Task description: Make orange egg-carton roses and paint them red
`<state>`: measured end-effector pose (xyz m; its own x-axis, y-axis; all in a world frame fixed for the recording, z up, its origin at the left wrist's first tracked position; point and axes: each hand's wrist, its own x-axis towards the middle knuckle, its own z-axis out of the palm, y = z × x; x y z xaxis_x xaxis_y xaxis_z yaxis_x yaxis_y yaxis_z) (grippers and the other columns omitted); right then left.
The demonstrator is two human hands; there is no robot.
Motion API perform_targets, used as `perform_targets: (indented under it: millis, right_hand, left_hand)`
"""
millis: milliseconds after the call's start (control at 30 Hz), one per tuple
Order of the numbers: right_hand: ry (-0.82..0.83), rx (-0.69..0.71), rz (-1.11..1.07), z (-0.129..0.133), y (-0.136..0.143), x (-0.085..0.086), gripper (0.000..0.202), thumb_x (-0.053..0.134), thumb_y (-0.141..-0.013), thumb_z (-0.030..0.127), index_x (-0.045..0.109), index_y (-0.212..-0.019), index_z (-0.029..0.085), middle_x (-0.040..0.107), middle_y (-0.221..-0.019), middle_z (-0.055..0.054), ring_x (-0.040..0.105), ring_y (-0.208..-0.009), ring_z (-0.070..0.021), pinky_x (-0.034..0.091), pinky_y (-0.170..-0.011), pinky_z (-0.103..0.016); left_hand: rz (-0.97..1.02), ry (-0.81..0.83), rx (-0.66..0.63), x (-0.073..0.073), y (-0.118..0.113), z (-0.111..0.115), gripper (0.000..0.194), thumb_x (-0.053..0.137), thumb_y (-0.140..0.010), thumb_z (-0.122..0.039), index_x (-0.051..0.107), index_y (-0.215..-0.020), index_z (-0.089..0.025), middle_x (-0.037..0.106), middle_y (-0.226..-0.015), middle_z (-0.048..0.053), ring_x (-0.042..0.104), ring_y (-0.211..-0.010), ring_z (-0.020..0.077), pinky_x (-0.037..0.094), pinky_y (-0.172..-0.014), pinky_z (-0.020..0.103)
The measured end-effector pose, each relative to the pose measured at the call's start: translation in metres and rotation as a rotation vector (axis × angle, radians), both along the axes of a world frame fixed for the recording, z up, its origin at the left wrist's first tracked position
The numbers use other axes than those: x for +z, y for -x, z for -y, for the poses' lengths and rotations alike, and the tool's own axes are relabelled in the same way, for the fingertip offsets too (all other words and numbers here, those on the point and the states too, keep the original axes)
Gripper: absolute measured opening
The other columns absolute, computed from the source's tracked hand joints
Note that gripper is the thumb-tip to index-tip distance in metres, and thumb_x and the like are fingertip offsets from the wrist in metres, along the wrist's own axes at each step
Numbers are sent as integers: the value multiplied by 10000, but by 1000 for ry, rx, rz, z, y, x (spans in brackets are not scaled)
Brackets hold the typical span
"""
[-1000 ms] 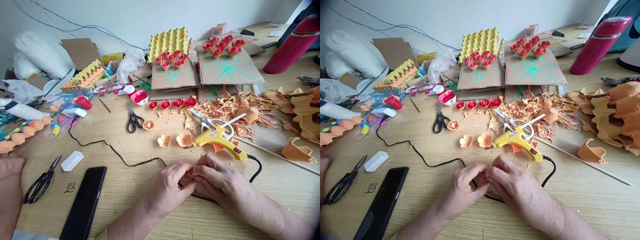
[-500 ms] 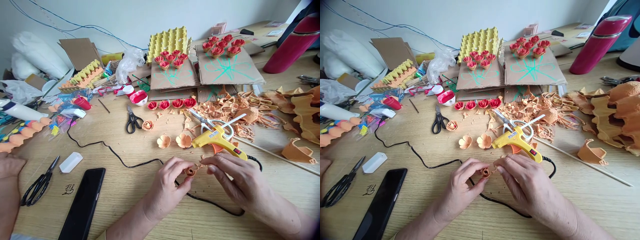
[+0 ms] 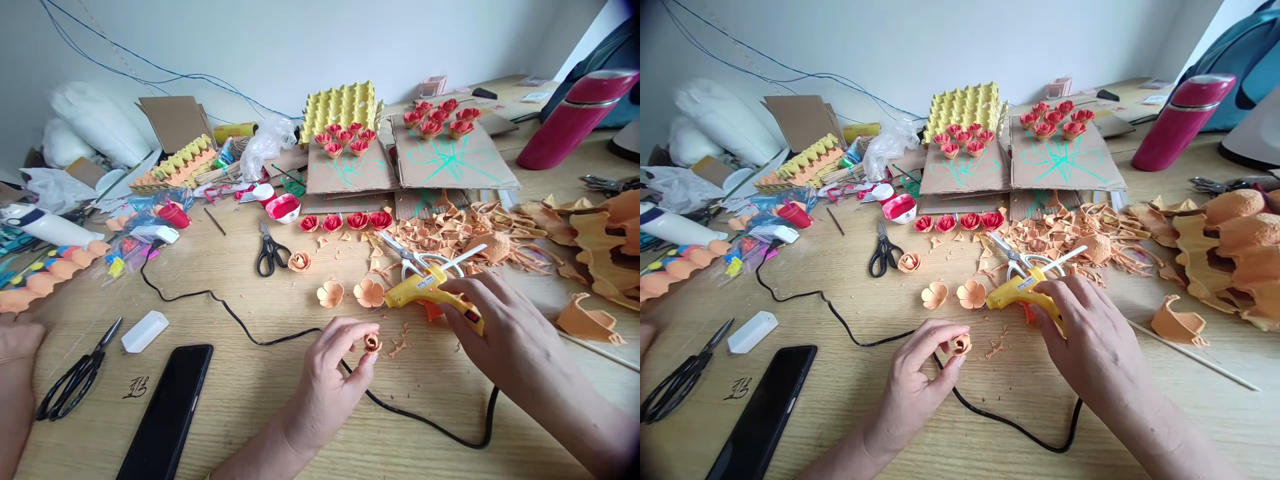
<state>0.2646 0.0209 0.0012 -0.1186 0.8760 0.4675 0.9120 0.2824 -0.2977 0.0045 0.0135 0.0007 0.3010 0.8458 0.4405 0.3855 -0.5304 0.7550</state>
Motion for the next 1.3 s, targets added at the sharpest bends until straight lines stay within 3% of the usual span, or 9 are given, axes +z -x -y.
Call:
perform_targets:
  millis: [167, 333, 533, 700, 867, 1067, 1300]
  right_hand:
    - [40, -79, 66, -2, -3, -13, 470, 392, -1076, 608, 598, -1167, 195, 661, -1023, -124, 691, -901, -303, 548, -782, -435]
    - [56, -99, 122, -2, -1, -28, 575, 415, -1034, 666, 544, -1252, 150, 677, -1011, -159, 702, -899, -333, 575, -785, -468]
    - [88, -124, 192, -3, 0, -42, 559, 550, -980, 610, 548, -1247, 119, 697, -1054, -200, 722, -948, -371, 601, -790, -487]
    - [154, -152, 120, -6, -1, -48, 535, 596, -940, 584, 573, -1252, 150, 737, -1106, -200, 749, -996, -382, 611, -821, -501]
    - [163, -175, 46, -10, -4, -44, 493, 612, -908, 591, 604, -1194, 190, 785, -1065, -164, 787, -923, -353, 621, -750, -459]
    - [147, -202, -49, -16, -14, -32, 475, 604, -899, 611, 653, -1107, 186, 796, -946, -165, 780, -752, -343, 584, -594, -416]
    - [213, -80, -305, -17, -11, -6, 474, 655, -886, 585, 664, -1146, 189, 807, -907, -100, 782, -746, -274, 623, -634, -358]
  left_hand:
    - [18, -34, 43, 0, 2, -3, 349, 631, -906, -4, 718, -1175, -209, 770, -998, 47, 710, -811, 143, 612, -768, 247]
    - [41, -9, 75, -2, 5, -6, 320, 648, -915, -29, 728, -1165, -212, 790, -989, 44, 732, -842, 156, 586, -724, 237]
    - [150, 111, 62, -5, 4, -8, 228, 625, -947, -93, 731, -1126, -188, 760, -953, 47, 727, -731, 128, 594, -680, 225]
    - [228, 273, 43, -6, 4, -8, 152, 629, -1000, -214, 714, -1123, -190, 756, -960, 38, 789, -709, 138, 631, -728, 250]
    - [322, 386, 72, -8, 6, -11, 216, 681, -993, -356, 691, -1131, -190, 771, -1024, 64, 823, -788, 184, 653, -792, 301]
    - [423, 420, 84, -12, 6, -16, 276, 756, -937, -405, 692, -1099, -190, 776, -956, 52, 808, -771, 185, 661, -767, 302]
    - [432, 494, 59, -14, 3, -16, 375, 792, -900, -465, 717, -1121, -171, 778, -977, 69, 778, -688, 159, 649, -706, 286]
